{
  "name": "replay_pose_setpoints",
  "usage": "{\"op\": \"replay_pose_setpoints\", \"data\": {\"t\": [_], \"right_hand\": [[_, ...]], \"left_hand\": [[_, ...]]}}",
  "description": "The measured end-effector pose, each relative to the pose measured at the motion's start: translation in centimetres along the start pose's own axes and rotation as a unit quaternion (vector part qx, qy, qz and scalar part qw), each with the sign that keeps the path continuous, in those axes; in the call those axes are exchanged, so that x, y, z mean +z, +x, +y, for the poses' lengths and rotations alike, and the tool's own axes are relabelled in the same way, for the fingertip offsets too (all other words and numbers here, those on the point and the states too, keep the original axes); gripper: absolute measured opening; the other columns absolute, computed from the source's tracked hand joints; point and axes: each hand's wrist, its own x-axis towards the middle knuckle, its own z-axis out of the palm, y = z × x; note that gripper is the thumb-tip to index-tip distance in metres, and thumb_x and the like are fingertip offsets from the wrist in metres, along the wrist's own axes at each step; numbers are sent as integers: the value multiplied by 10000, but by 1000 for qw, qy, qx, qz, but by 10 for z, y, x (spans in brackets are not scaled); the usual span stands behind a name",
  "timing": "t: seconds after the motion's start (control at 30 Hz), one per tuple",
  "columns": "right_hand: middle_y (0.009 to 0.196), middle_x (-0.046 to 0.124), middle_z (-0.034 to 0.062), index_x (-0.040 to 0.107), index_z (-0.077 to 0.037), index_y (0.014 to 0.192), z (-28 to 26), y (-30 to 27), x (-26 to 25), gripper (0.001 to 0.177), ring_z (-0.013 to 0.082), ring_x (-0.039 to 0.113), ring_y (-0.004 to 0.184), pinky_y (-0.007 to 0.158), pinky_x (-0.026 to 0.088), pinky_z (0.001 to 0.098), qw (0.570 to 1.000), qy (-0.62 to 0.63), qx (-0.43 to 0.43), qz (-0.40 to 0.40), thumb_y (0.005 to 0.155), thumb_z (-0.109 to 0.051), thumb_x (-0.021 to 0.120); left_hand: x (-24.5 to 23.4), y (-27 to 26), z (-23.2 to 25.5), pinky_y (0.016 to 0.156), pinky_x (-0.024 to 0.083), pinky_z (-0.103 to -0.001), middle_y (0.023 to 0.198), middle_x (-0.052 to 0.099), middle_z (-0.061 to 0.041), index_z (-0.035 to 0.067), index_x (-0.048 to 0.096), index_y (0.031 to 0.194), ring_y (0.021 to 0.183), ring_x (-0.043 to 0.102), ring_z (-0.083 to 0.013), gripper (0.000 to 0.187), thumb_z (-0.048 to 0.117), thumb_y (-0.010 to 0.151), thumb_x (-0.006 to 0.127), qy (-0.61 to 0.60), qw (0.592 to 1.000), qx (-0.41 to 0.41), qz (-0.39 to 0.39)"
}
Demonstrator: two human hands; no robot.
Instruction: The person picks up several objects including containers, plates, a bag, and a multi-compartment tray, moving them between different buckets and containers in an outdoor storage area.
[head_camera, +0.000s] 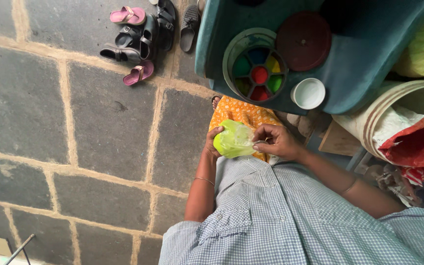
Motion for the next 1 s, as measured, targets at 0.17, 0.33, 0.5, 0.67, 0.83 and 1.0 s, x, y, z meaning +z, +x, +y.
{"op": "replay_pose_setpoints", "data": {"t": [0.17, 0.33, 0.5, 0.67, 0.83, 1.0], "right_hand": [[941, 649, 21, 630, -38, 1015, -6, -4, -2, 255, 57, 581, 863, 758, 494, 242, 995, -69, -67, -1, 887, -99, 842], [711, 651, 65, 543, -104, 1258, -39, -7, 14, 621, 90, 554, 610, 605, 437, 279, 959, -230, 109, 124, 757, -190, 900], [861, 731, -19, 639, -84, 1291, -32, -16, 20, 435, 16, 628, 711, 640, 511, 208, 985, -147, -29, 86, 859, -80, 689], [809, 717, 17, 767, -55, 1053, 0, -14, 12, 268, 53, 601, 668, 601, 473, 215, 992, -83, -5, 90, 879, 7, 571], [940, 734, 45, 716, -25, 1062, -10, -2, -13, 242, 97, 707, 825, 762, 605, 254, 980, 107, -86, 147, 926, 11, 519], [965, 715, 75, 668, -46, 1152, -46, 39, -63, 241, 137, 714, 793, 716, 623, 302, 958, 195, -100, 187, 964, -27, 520]], "left_hand": [[4, 6, 1, 910, 608, -458, 1100, 735, -218, -80, 640, 1236, 946, 747, -327, 578, 314, 834, 774, 13, 1000, 13, -1], [13, 3, 5, 931, 596, -447, 1139, 728, -215, -65, 637, 1282, 981, 738, -318, 581, 307, 854, 767, 24, 1000, 1, -7], [34, 1, 9, 1009, 565, -445, 1225, 703, -199, -15, 609, 1358, 1079, 711, -319, 599, 301, 869, 749, 34, 998, -9, -44], [77, 1, 14, 1057, 546, -457, 1304, 676, -211, 8, 567, 1409, 1182, 675, -345, 652, 380, 889, 693, 73, 993, -56, -75], [150, 9, 39, 1023, 521, -545, 1391, 607, -184, 77, 494, 1502, 1229, 633, -364, 802, 637, 933, 573, 92, 982, -121, -113], [182, 17, 58, 954, 518, -590, 1454, 522, -143, 238, 378, 1530, 1186, 589, -393, 911, 826, 836, 401, 237, 971, -43, 7]]}}
